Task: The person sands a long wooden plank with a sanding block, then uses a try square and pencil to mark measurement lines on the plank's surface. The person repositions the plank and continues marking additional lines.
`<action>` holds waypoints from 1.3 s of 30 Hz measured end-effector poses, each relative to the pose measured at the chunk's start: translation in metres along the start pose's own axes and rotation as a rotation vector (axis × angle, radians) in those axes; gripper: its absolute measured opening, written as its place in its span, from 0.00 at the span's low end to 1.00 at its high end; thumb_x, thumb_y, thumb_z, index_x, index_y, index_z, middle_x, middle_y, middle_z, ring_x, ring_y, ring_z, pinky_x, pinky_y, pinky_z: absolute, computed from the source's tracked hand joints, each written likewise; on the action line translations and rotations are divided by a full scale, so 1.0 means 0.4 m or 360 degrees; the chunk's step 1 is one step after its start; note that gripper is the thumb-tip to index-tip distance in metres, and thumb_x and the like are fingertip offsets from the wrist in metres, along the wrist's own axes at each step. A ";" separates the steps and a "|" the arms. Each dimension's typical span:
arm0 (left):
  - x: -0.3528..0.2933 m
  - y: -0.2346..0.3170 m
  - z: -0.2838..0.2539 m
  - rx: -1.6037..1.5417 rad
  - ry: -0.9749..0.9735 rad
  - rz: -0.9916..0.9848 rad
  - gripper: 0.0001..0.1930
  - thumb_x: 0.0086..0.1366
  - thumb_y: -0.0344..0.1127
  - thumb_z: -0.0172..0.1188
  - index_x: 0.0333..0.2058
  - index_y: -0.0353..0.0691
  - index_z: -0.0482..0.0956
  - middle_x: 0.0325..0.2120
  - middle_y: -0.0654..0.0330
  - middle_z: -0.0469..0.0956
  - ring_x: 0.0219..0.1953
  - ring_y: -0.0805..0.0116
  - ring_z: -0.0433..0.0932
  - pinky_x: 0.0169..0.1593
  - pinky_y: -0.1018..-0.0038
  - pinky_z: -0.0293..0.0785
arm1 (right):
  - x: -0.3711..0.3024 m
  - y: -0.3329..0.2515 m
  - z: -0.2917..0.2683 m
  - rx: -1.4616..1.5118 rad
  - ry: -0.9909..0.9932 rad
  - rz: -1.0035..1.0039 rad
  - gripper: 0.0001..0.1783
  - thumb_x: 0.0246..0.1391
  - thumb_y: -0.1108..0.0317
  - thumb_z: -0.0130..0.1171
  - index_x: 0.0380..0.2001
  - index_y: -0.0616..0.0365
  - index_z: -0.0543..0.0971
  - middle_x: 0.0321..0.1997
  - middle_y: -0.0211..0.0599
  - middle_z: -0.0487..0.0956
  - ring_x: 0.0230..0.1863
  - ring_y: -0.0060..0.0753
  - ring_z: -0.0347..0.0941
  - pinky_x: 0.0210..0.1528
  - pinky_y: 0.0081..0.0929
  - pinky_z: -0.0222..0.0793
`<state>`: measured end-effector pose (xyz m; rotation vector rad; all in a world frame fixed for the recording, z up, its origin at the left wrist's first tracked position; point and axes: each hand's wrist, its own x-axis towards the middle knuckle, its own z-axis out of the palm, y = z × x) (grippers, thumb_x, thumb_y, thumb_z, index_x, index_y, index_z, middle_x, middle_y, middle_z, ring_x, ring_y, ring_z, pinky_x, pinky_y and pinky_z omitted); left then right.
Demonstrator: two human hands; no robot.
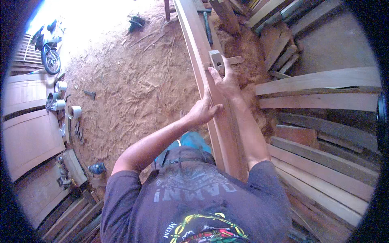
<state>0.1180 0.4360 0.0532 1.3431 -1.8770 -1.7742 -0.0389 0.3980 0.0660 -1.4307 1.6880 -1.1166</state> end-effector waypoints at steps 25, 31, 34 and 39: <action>-0.031 0.035 0.009 0.0139 -0.0183 -0.0206 0.57 0.73 0.46 0.58 0.69 0.20 0.17 0.50 0.17 0.73 0.52 0.23 0.77 0.58 0.47 0.74 | 0.040 -0.075 0.020 -0.0372 0.0149 -0.0033 0.36 0.59 0.62 0.70 0.68 0.51 0.68 0.50 0.60 0.83 0.53 0.59 0.82 0.51 0.48 0.78; -0.036 -0.006 0.035 0.0226 -0.0281 -0.0200 0.57 0.72 0.47 0.58 0.68 0.21 0.17 0.47 0.21 0.76 0.49 0.26 0.80 0.54 0.47 0.78 | 0.130 -0.044 0.065 -0.0298 0.0137 0.0036 0.38 0.58 0.61 0.71 0.69 0.53 0.68 0.48 0.54 0.85 0.53 0.53 0.83 0.54 0.46 0.77; -0.018 -0.025 0.019 0.0403 -0.0197 -0.0029 0.60 0.71 0.48 0.60 0.68 0.25 0.13 0.47 0.24 0.78 0.48 0.30 0.81 0.53 0.49 0.79 | 0.220 0.044 0.120 -0.0193 0.0236 -0.0121 0.36 0.59 0.62 0.70 0.69 0.50 0.68 0.46 0.51 0.86 0.50 0.49 0.84 0.54 0.43 0.77; 0.013 -0.103 -0.098 0.0070 -0.0402 0.0220 0.52 0.73 0.50 0.61 0.76 0.32 0.33 0.60 0.35 0.75 0.56 0.44 0.81 0.61 0.57 0.76 | 0.167 0.087 0.089 0.0005 0.0566 -0.0138 0.36 0.64 0.59 0.65 0.71 0.56 0.65 0.59 0.45 0.79 0.61 0.41 0.75 0.64 0.39 0.69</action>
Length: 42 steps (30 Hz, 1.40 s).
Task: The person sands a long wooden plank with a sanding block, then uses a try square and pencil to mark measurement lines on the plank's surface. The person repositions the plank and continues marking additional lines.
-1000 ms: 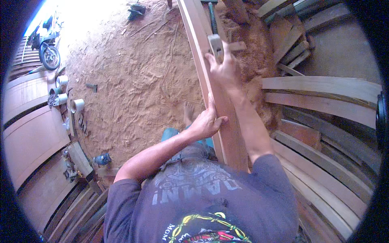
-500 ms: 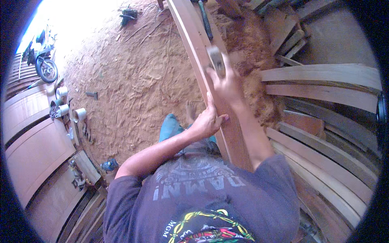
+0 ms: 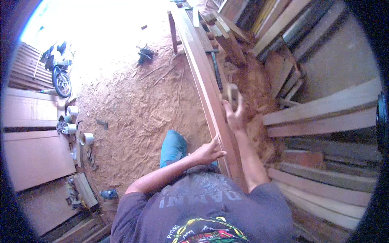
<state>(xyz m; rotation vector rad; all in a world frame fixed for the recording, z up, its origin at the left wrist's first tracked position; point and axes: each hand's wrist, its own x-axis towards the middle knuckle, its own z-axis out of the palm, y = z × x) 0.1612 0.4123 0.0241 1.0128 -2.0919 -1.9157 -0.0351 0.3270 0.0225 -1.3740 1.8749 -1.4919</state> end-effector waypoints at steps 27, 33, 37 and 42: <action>0.138 -0.184 -1.223 -0.2118 0.0987 -0.0202 0.31 0.74 0.66 0.49 0.62 0.49 0.73 0.52 0.61 0.81 0.51 0.59 0.81 0.57 0.53 0.78 | 0.571 -0.361 0.641 -0.0349 -0.0497 -0.0434 0.38 0.54 0.61 0.72 0.66 0.60 0.71 0.62 0.61 0.73 0.65 0.65 0.70 0.69 0.50 0.65; 0.278 -0.184 -1.453 -0.2281 0.1230 0.0090 0.31 0.74 0.66 0.51 0.63 0.51 0.72 0.49 0.61 0.80 0.48 0.63 0.80 0.51 0.59 0.79 | 0.749 -0.246 0.670 -0.0791 -0.0303 -0.0261 0.43 0.52 0.59 0.74 0.68 0.62 0.68 0.63 0.56 0.72 0.65 0.60 0.69 0.66 0.49 0.66; 0.418 -0.123 -1.635 -0.2012 0.1342 0.0261 0.30 0.73 0.65 0.53 0.61 0.49 0.73 0.48 0.60 0.81 0.48 0.63 0.80 0.52 0.59 0.79 | 0.851 -0.196 0.732 -0.0764 -0.0350 -0.0242 0.51 0.49 0.59 0.76 0.72 0.58 0.62 0.63 0.56 0.73 0.63 0.61 0.70 0.63 0.50 0.68; 0.610 -0.025 -1.906 -0.1156 0.1368 0.0002 0.31 0.71 0.62 0.59 0.61 0.46 0.74 0.48 0.62 0.81 0.50 0.64 0.80 0.53 0.64 0.78 | 0.905 -0.169 0.770 -0.0749 -0.0518 0.0085 0.52 0.52 0.61 0.73 0.75 0.57 0.56 0.61 0.60 0.75 0.60 0.66 0.72 0.62 0.52 0.70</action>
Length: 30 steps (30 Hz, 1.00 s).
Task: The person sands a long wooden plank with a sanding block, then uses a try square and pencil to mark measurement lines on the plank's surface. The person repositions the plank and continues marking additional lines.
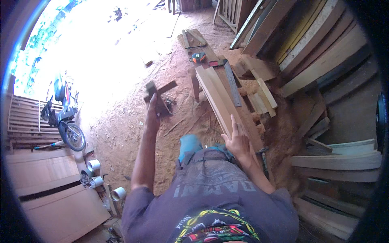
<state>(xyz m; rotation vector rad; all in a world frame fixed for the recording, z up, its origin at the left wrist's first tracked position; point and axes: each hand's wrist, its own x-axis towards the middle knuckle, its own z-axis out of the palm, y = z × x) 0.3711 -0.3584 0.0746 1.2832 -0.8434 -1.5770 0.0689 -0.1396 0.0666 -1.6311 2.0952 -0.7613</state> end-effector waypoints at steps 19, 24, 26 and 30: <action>1.145 0.088 0.519 0.1682 -0.1478 0.0768 0.44 0.53 0.57 0.79 0.66 0.49 0.71 0.53 0.52 0.82 0.55 0.55 0.80 0.58 0.60 0.74 | 0.046 -0.084 0.010 -0.0324 0.0052 0.0819 0.28 0.48 0.61 0.74 0.54 0.51 0.80 0.50 0.44 0.84 0.51 0.54 0.80 0.52 0.47 0.77; 1.158 0.110 0.541 0.1547 -0.1675 0.0245 0.46 0.58 0.57 0.75 0.68 0.37 0.68 0.61 0.50 0.77 0.63 0.56 0.74 0.68 0.63 0.67 | 0.054 -0.096 0.008 -0.0247 0.0108 0.0874 0.25 0.46 0.63 0.76 0.49 0.54 0.83 0.48 0.44 0.85 0.51 0.54 0.81 0.52 0.46 0.77; 1.167 0.124 0.548 0.1829 -0.1662 0.0204 0.49 0.59 0.61 0.73 0.71 0.39 0.66 0.65 0.48 0.72 0.69 0.54 0.68 0.71 0.62 0.61 | 0.058 -0.092 0.009 -0.0246 0.0098 0.0916 0.24 0.46 0.63 0.76 0.48 0.54 0.83 0.48 0.44 0.85 0.51 0.54 0.81 0.52 0.46 0.77; 1.201 0.125 0.538 0.1900 -0.1829 0.0198 0.46 0.61 0.58 0.73 0.70 0.40 0.67 0.64 0.50 0.73 0.67 0.56 0.70 0.68 0.63 0.67 | 0.056 -0.078 0.020 -0.0263 0.0069 0.0975 0.26 0.46 0.62 0.76 0.51 0.50 0.82 0.51 0.43 0.84 0.53 0.53 0.80 0.54 0.46 0.77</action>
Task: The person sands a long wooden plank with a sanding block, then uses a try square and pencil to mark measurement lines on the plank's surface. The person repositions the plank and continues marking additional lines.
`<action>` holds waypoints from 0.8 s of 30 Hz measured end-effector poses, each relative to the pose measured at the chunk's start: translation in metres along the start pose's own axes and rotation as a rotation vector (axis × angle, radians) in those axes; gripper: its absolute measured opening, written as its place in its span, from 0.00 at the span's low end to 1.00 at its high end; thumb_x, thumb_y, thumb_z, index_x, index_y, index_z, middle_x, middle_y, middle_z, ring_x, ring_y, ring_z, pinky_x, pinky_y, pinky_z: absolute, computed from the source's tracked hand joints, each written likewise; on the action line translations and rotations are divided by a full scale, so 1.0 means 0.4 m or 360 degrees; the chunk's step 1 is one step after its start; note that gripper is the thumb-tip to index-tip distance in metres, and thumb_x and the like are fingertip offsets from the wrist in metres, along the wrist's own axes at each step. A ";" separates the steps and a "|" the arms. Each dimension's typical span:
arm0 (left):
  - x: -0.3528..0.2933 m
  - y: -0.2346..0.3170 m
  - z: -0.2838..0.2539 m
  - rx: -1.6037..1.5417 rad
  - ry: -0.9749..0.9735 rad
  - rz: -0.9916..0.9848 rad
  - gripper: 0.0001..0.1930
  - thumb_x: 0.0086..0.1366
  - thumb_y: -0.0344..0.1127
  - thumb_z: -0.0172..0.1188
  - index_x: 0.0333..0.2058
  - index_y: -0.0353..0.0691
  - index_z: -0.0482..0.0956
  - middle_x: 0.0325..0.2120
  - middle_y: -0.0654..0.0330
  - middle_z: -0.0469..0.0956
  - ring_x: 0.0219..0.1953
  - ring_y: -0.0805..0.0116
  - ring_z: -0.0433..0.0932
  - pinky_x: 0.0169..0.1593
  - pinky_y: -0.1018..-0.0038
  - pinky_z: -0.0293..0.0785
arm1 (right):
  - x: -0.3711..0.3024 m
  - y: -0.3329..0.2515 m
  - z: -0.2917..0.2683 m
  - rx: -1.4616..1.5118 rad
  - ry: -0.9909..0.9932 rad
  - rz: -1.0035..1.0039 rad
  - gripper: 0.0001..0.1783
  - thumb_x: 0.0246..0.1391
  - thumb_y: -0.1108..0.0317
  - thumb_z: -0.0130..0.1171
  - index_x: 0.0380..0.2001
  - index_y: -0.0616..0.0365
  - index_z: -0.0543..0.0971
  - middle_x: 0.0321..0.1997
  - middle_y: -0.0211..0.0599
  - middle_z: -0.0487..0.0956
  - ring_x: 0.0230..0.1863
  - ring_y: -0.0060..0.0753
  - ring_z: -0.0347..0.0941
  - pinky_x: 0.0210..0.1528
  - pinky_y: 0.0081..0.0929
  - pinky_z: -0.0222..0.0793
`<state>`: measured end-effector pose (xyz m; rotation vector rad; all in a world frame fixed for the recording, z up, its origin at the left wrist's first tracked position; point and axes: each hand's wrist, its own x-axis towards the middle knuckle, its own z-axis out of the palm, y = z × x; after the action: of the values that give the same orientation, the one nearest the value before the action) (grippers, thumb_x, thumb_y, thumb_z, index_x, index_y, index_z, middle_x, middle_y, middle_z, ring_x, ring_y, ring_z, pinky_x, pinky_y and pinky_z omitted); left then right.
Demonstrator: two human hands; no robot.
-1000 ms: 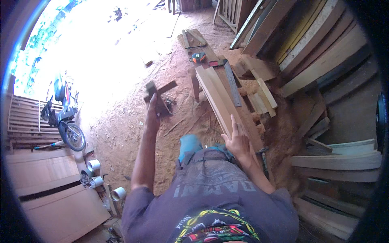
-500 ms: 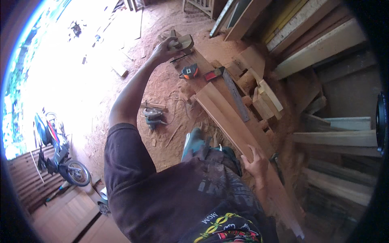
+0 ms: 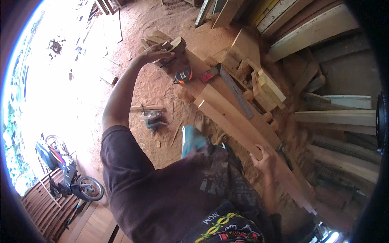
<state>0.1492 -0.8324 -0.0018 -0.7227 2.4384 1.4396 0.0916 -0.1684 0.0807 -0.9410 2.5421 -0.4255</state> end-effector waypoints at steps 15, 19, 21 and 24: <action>-0.091 -0.151 0.091 -0.0457 0.1511 0.0240 0.26 0.70 0.35 0.67 0.61 0.28 0.72 0.58 0.45 0.77 0.57 0.58 0.79 0.58 0.65 0.80 | -0.026 0.040 0.043 0.0156 -0.0087 0.0168 0.36 0.44 0.54 0.76 0.58 0.50 0.80 0.62 0.42 0.79 0.62 0.50 0.75 0.64 0.50 0.71; -0.194 0.138 0.383 -0.0730 0.1180 0.0898 0.20 0.73 0.32 0.63 0.58 0.27 0.75 0.57 0.47 0.78 0.54 0.59 0.80 0.55 0.68 0.81 | -0.062 0.015 0.042 0.0006 0.0634 -0.0139 0.34 0.47 0.56 0.75 0.59 0.51 0.79 0.63 0.39 0.76 0.64 0.49 0.71 0.67 0.49 0.66; -0.259 0.277 0.572 -0.0522 0.1010 0.1026 0.18 0.74 0.31 0.60 0.58 0.28 0.75 0.58 0.50 0.77 0.54 0.63 0.79 0.57 0.71 0.77 | -0.126 -0.012 0.049 0.0154 0.1010 -0.0204 0.32 0.50 0.58 0.74 0.59 0.50 0.79 0.63 0.35 0.75 0.64 0.45 0.71 0.68 0.48 0.64; -0.392 0.439 0.888 -0.0687 0.0482 0.0947 0.15 0.74 0.30 0.60 0.56 0.29 0.77 0.51 0.54 0.80 0.46 0.67 0.79 0.54 0.71 0.78 | -0.289 0.022 0.060 0.0420 0.1282 -0.0233 0.26 0.55 0.61 0.71 0.57 0.50 0.81 0.56 0.37 0.81 0.59 0.45 0.76 0.62 0.46 0.71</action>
<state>0.1718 -0.4074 0.0213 -0.2986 2.7422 2.2735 0.1783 -0.0879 0.0856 -0.9885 2.9767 -1.3835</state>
